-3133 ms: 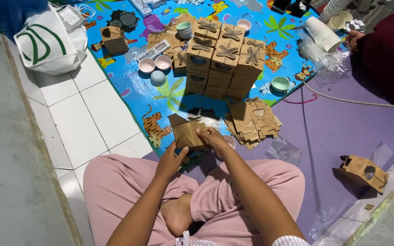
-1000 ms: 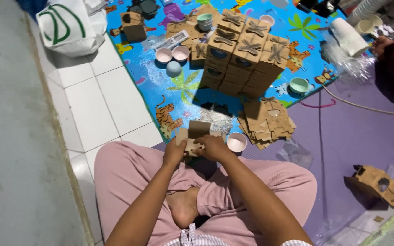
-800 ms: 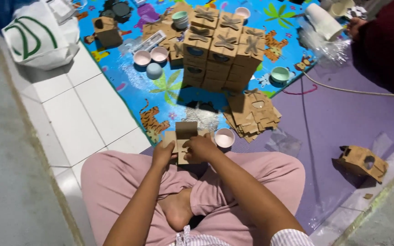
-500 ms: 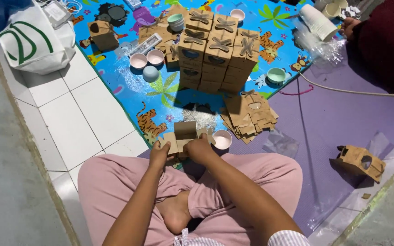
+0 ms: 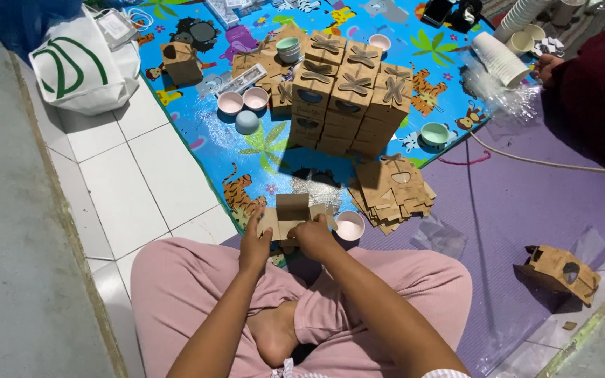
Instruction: The person sits on a mat and assembles a flat cardboard piece into a small box. They place a small white bowl inside the box and then close the flaps to secure it.
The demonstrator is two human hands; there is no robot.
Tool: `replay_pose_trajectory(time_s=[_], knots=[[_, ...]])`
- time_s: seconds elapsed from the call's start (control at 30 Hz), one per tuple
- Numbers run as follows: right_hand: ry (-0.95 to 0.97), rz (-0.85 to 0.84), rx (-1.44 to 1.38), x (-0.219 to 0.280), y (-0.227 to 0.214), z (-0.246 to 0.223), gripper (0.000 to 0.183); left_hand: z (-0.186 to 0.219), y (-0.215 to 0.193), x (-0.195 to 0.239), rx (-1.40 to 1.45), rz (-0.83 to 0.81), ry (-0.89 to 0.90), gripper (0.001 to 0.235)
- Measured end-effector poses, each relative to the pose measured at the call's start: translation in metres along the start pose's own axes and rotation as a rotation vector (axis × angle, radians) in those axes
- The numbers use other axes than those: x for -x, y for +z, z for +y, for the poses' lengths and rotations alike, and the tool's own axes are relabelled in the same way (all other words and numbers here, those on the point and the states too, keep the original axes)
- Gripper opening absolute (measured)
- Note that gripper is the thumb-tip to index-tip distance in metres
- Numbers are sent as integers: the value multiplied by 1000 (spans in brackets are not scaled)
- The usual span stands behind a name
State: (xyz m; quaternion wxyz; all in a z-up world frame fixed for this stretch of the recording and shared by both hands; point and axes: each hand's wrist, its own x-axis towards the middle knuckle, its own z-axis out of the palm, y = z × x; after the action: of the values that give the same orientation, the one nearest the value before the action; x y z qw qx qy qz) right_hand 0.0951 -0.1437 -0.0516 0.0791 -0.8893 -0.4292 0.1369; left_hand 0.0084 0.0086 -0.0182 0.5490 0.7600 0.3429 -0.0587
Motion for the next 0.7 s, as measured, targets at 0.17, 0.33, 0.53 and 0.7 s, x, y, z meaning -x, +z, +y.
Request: replay_pose_trajectory(time_s=[0.17,0.33,0.53,0.7], knots=[[1,138,-3,-1,-2,4,17,-45,14,-24,13,-30,120,34],[35,133,-7,0,-7,2,15,-52,19,-26,-21,-128,112,30],[11,114,11,2,-11,-2,20,-35,11,-9,-281,-90,194,20],[10,98,-11,3,-16,-5,23,-49,17,-18,-329,-62,255,17]])
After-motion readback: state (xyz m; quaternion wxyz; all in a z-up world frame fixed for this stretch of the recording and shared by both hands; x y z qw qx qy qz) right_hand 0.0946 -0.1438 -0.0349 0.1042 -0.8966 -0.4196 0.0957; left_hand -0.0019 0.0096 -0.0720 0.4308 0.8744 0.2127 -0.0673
